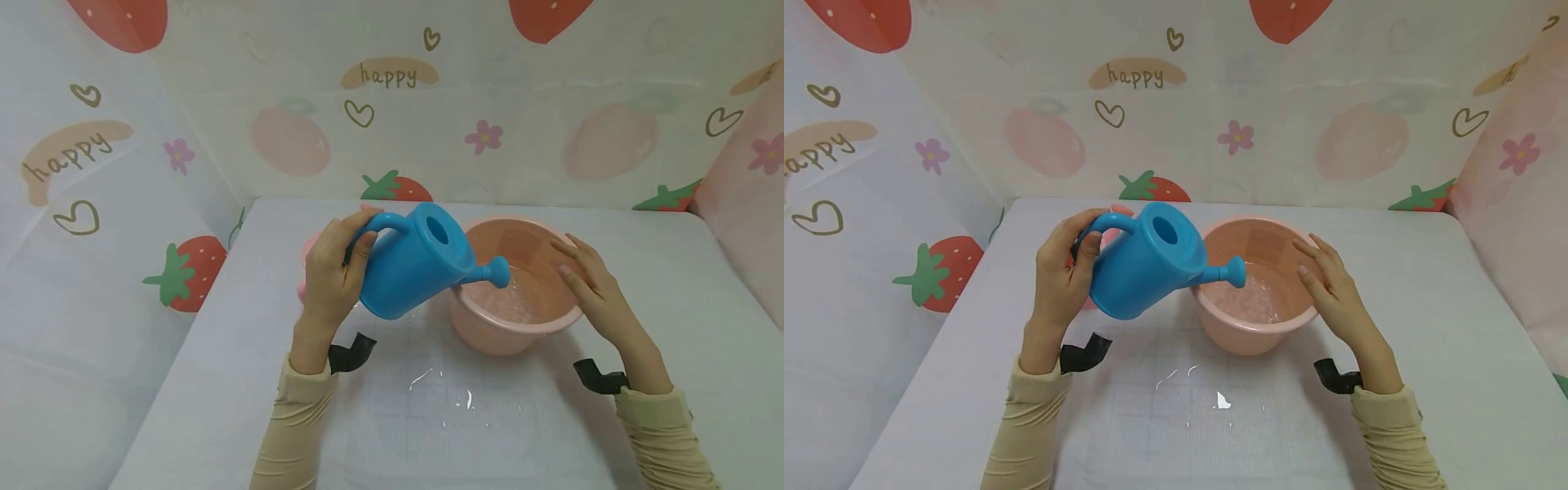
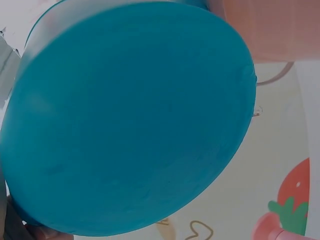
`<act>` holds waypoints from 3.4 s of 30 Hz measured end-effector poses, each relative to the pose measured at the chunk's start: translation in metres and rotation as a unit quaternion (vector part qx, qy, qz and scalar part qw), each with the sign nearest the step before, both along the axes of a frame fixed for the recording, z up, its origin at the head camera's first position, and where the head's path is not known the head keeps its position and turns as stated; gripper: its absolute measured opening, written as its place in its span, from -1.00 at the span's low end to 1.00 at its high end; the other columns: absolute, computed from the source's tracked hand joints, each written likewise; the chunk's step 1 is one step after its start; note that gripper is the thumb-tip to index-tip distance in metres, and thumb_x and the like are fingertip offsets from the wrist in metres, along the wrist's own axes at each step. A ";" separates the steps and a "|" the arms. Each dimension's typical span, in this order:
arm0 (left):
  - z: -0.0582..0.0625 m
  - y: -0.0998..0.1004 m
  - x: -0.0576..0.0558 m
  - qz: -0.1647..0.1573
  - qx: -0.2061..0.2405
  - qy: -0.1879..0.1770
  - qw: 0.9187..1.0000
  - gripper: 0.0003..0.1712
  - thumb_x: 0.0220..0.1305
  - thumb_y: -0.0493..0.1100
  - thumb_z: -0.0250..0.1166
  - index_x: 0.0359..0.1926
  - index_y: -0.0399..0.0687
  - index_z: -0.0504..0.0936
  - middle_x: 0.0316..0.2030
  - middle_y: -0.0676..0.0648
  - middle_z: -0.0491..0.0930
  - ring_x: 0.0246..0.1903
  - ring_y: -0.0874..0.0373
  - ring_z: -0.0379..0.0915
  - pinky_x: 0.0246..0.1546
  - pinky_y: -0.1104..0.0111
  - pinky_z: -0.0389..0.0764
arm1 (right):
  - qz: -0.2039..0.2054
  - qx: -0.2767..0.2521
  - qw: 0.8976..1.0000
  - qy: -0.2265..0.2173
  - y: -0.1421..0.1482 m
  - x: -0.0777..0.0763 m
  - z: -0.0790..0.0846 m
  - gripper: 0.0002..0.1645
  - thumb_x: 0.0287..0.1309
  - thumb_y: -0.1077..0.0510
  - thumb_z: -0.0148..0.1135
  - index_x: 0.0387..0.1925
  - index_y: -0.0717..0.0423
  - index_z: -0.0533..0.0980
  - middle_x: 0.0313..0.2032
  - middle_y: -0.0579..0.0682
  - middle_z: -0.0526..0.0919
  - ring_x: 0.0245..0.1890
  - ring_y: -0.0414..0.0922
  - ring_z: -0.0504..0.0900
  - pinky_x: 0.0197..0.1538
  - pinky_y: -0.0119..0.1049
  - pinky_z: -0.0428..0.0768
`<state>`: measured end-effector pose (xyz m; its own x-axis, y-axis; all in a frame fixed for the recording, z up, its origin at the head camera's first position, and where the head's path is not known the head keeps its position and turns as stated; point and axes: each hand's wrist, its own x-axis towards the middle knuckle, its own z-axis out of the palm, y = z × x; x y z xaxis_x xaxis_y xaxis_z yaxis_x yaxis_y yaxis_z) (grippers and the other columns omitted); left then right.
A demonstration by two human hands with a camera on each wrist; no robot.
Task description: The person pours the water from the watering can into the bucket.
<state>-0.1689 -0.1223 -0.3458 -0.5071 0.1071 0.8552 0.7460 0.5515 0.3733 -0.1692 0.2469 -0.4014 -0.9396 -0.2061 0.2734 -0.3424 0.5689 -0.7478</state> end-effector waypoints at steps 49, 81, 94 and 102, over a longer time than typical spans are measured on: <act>0.009 0.003 0.007 0.000 0.014 0.000 1.000 -0.52 0.33 0.07 0.04 0.05 -0.17 0.56 -0.20 -0.16 0.66 -0.18 0.03 0.61 -0.08 0.24 0.58 | 0.001 0.007 1.000 0.000 0.001 0.004 0.006 -0.48 0.35 0.08 -0.07 0.33 -0.07 0.23 0.40 0.07 0.02 0.39 0.17 -0.04 0.18 0.41 0.03; 0.015 0.012 0.018 0.037 0.036 -0.055 0.997 -0.60 0.36 0.05 0.03 0.10 0.03 0.55 -0.22 -0.06 0.65 -0.26 0.11 0.47 -0.28 0.28 0.50 | 0.001 0.003 1.000 0.001 0.002 0.006 0.008 -0.47 0.36 0.09 -0.08 0.33 -0.02 0.22 0.40 0.09 0.03 0.39 0.17 -0.05 0.19 0.41 0.01; 0.016 0.012 0.021 0.034 0.032 -0.071 0.996 -0.59 0.36 -0.01 -0.01 0.13 0.01 0.51 -0.15 -0.07 0.63 -0.17 0.09 0.48 -0.20 0.21 0.53 | 0.001 0.004 1.000 -0.003 0.002 0.006 0.009 -0.47 0.35 0.09 -0.07 0.33 -0.04 0.22 0.39 0.11 0.02 0.39 0.17 -0.05 0.19 0.41 0.01; 0.015 0.011 0.020 0.031 0.026 -0.079 0.996 -0.60 0.38 -0.02 -0.03 0.14 0.00 0.50 -0.12 -0.07 0.62 -0.15 0.10 0.46 -0.19 0.22 0.51 | 0.003 0.006 1.000 -0.005 0.002 0.006 0.009 -0.47 0.36 0.08 -0.08 0.33 -0.03 0.22 0.39 0.11 0.02 0.39 0.17 -0.06 0.19 0.41 0.01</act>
